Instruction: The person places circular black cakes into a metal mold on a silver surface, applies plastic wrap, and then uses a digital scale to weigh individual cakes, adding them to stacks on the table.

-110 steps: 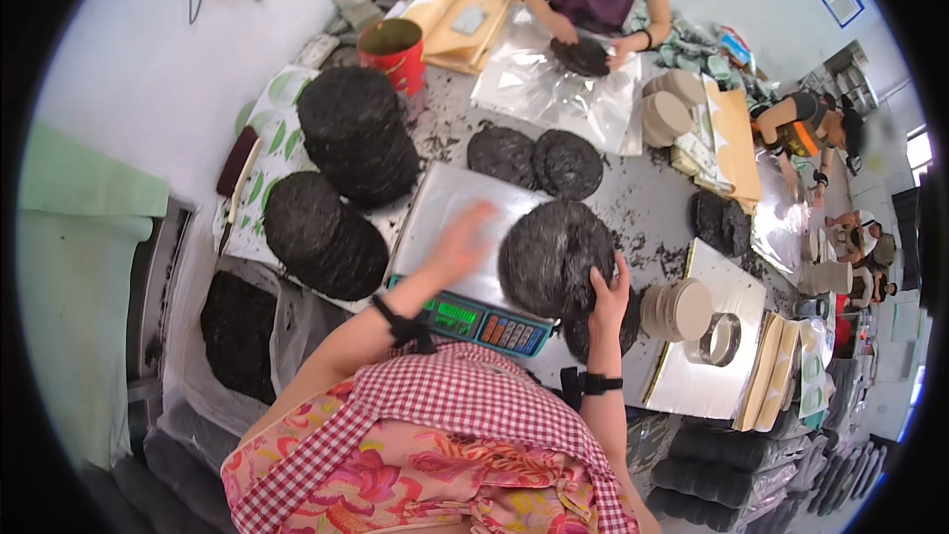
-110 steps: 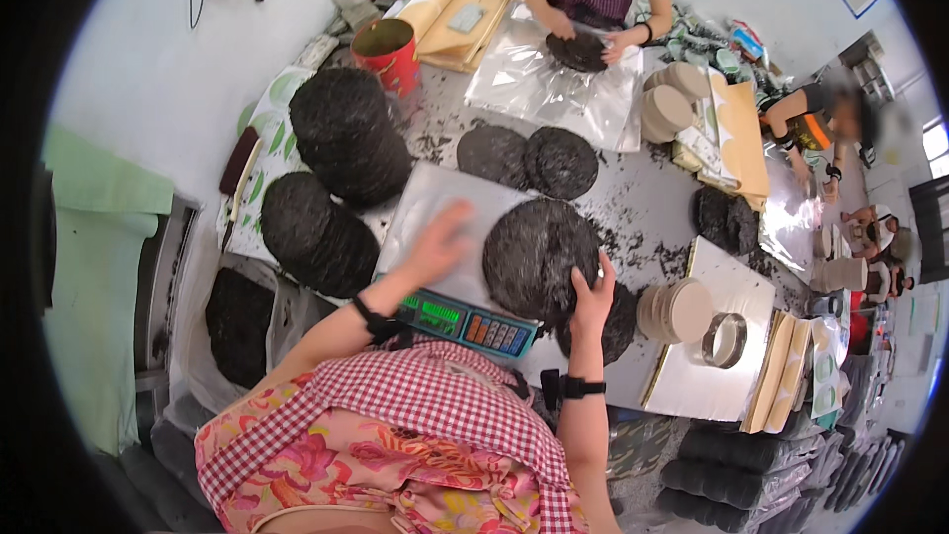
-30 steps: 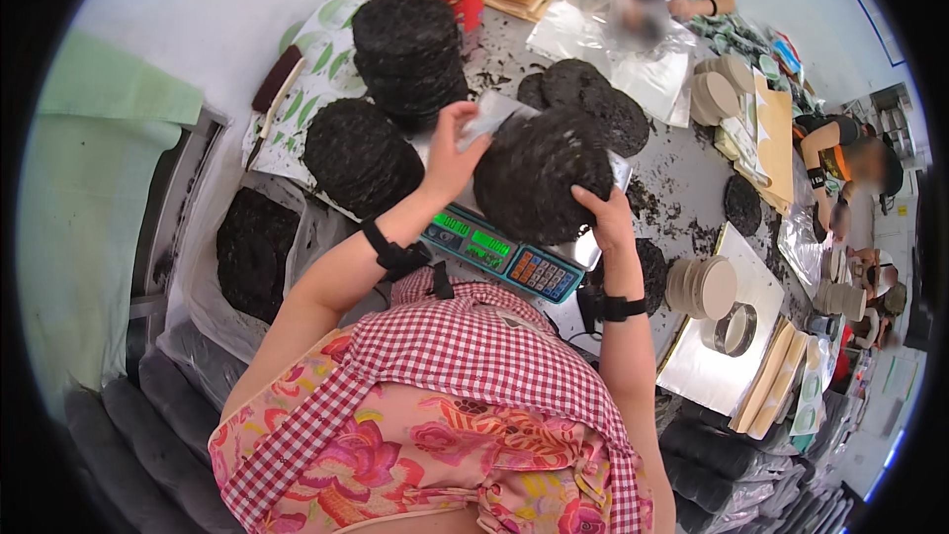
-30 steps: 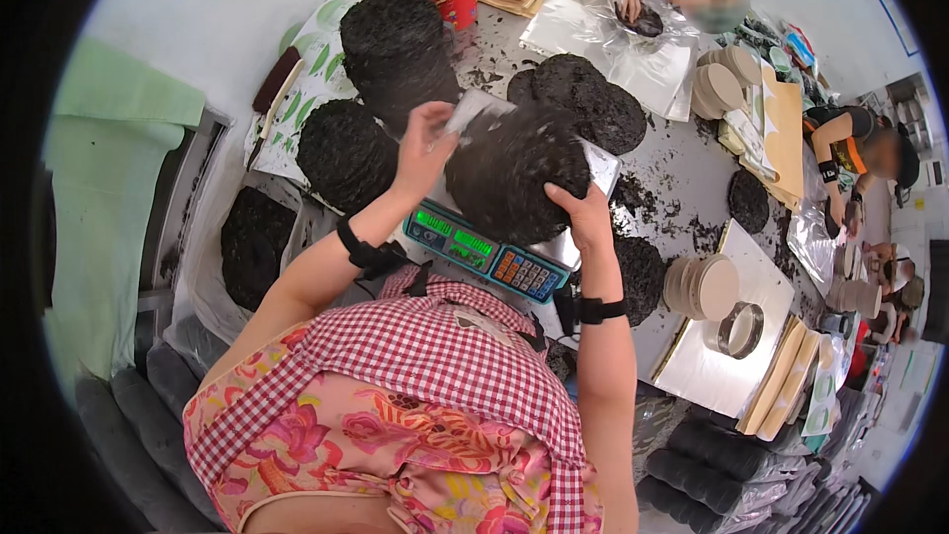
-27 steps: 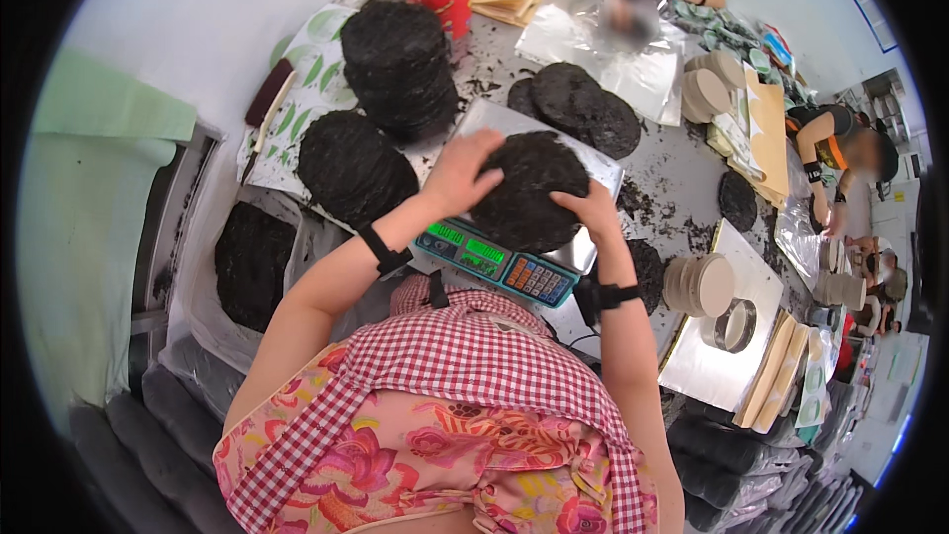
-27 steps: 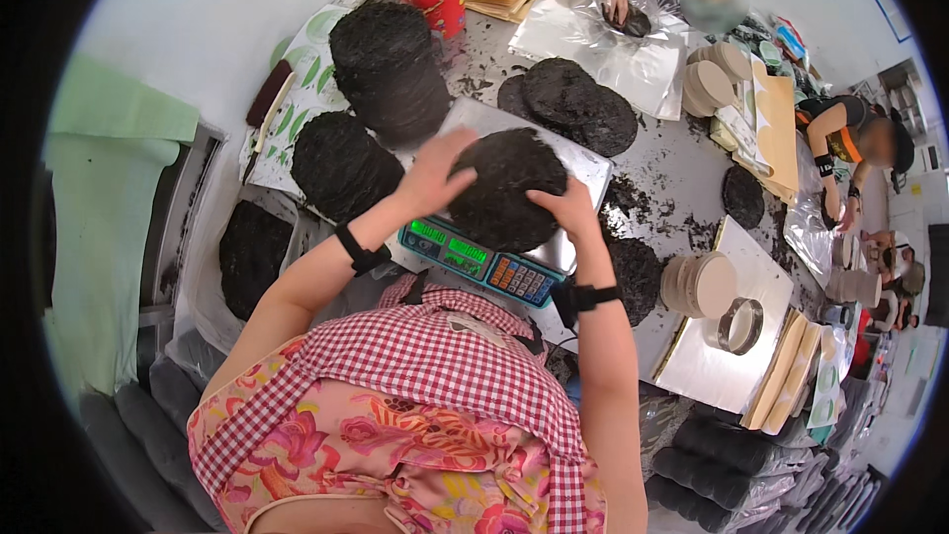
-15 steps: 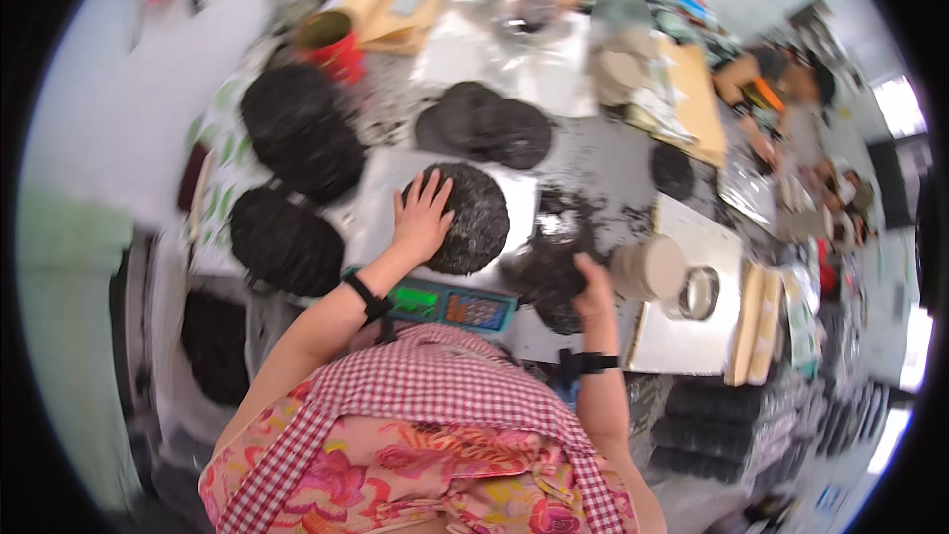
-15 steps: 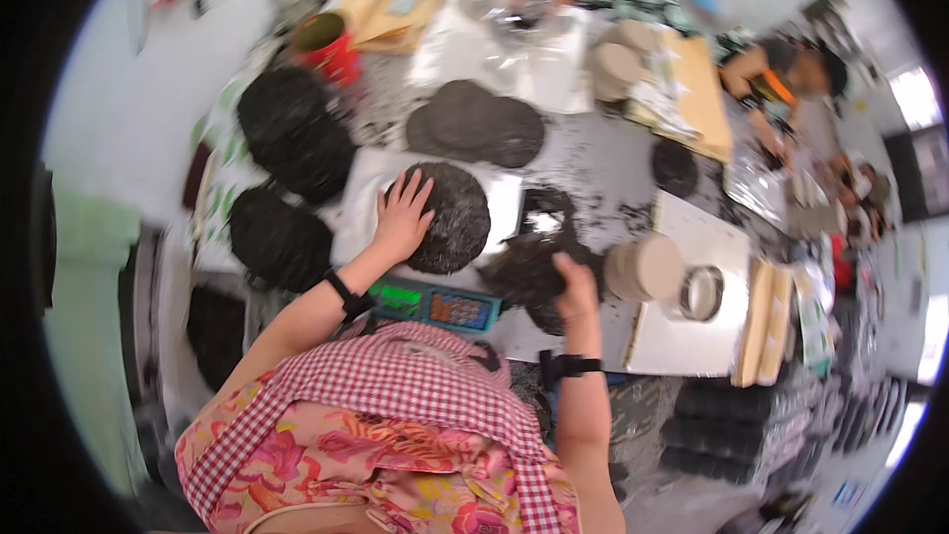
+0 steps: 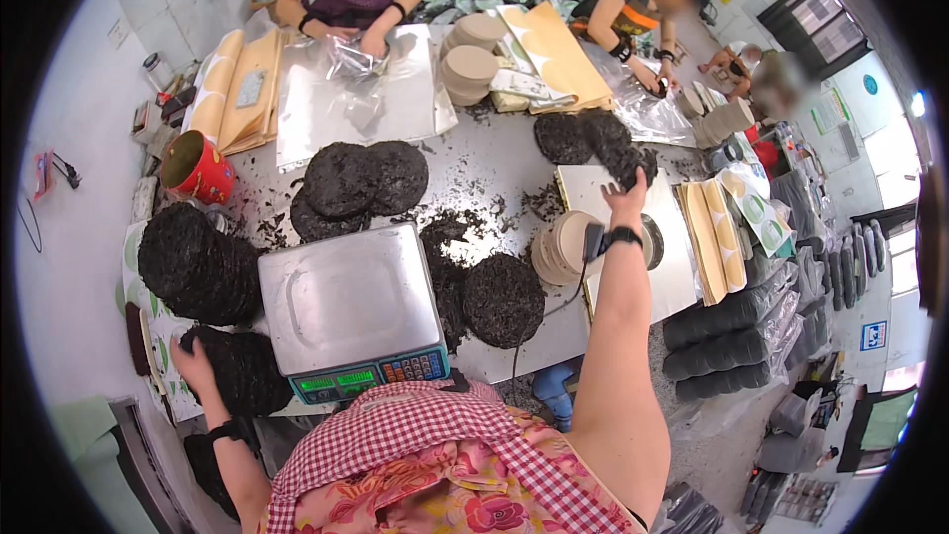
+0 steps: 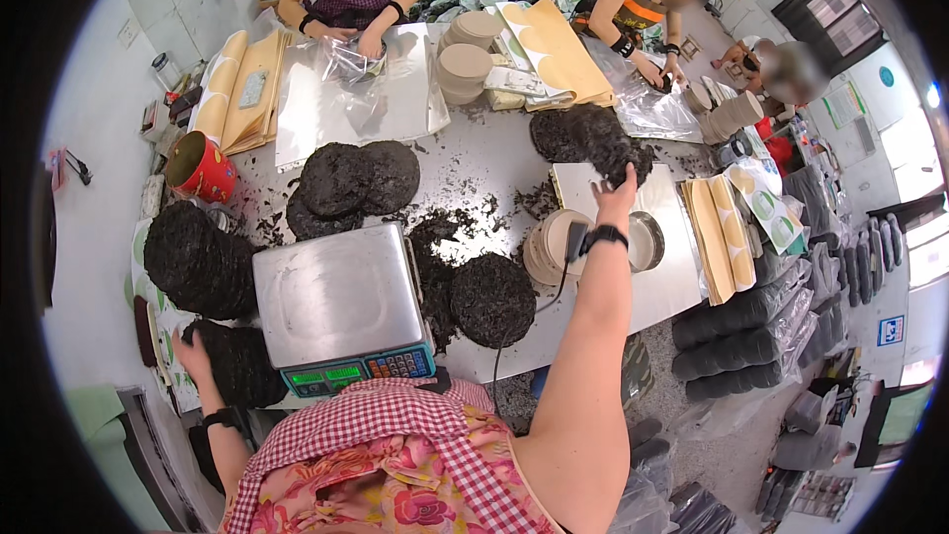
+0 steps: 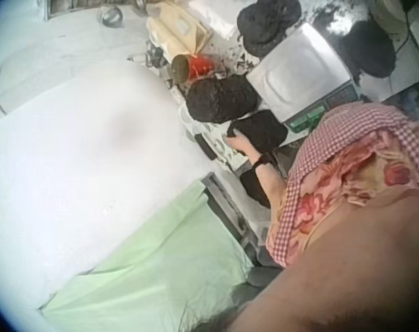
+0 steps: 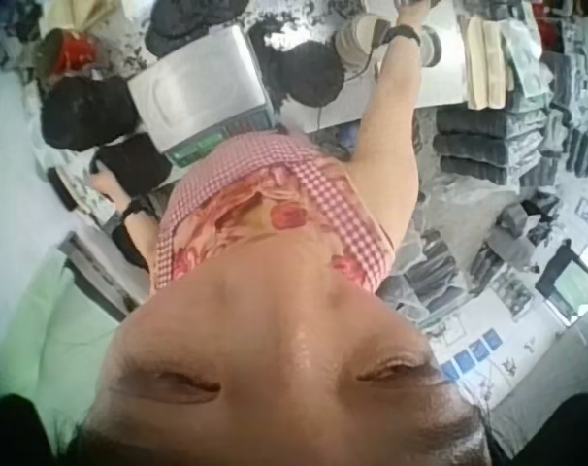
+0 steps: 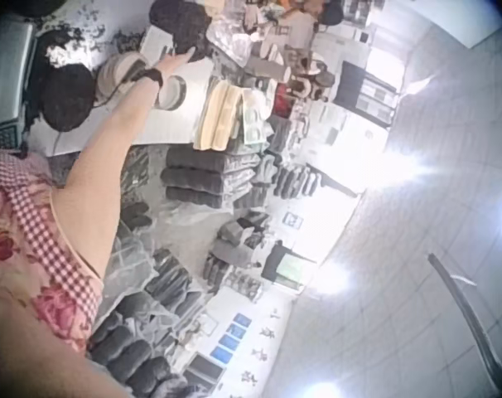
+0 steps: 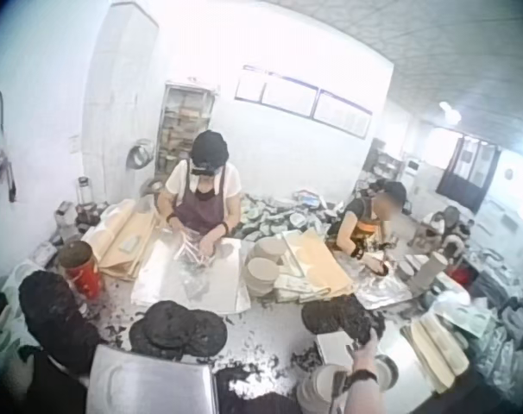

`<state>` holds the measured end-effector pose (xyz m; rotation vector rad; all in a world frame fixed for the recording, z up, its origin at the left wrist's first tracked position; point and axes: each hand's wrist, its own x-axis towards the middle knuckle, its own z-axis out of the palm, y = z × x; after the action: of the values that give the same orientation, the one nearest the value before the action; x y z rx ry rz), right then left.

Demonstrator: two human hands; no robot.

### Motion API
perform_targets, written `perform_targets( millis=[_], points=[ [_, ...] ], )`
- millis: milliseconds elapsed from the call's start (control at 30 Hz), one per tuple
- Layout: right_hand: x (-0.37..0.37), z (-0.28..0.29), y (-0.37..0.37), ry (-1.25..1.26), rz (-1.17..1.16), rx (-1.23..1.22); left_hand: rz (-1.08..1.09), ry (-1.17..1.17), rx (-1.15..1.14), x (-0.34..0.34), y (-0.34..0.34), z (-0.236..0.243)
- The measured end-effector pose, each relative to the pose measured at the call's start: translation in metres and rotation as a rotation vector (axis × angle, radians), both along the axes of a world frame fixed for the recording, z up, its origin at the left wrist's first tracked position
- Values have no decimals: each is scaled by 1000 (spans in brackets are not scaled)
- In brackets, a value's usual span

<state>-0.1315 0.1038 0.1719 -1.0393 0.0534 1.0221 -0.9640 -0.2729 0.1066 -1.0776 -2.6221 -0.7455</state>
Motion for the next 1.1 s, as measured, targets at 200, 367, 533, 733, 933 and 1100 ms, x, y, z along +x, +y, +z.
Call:
perform_targets(
  millis=[200, 367, 533, 733, 933, 1100],
  points=[
    [-113, -44, 11, 71, 419, 179, 99, -395, 121, -60, -131, -117],
    [-300, -23, -165, -354, 1320, 126, 390, -325, -144, -2, -87, -57],
    [-324, -23, -235, -1385, 1391, 206, 363, -504, -236, -27, -96, -31],
    [-302, -23, -239, -439, 1365, 66, 317, -588, -279, -24, -113, -32],
    [-297, -18, -241, -708, 1242, 144, 354, -248, -71, 32, -96, 28],
    [-238, -2, -223, 7, 1082, -10, -219, -134, 440, 122, -54, 94]
  ],
)
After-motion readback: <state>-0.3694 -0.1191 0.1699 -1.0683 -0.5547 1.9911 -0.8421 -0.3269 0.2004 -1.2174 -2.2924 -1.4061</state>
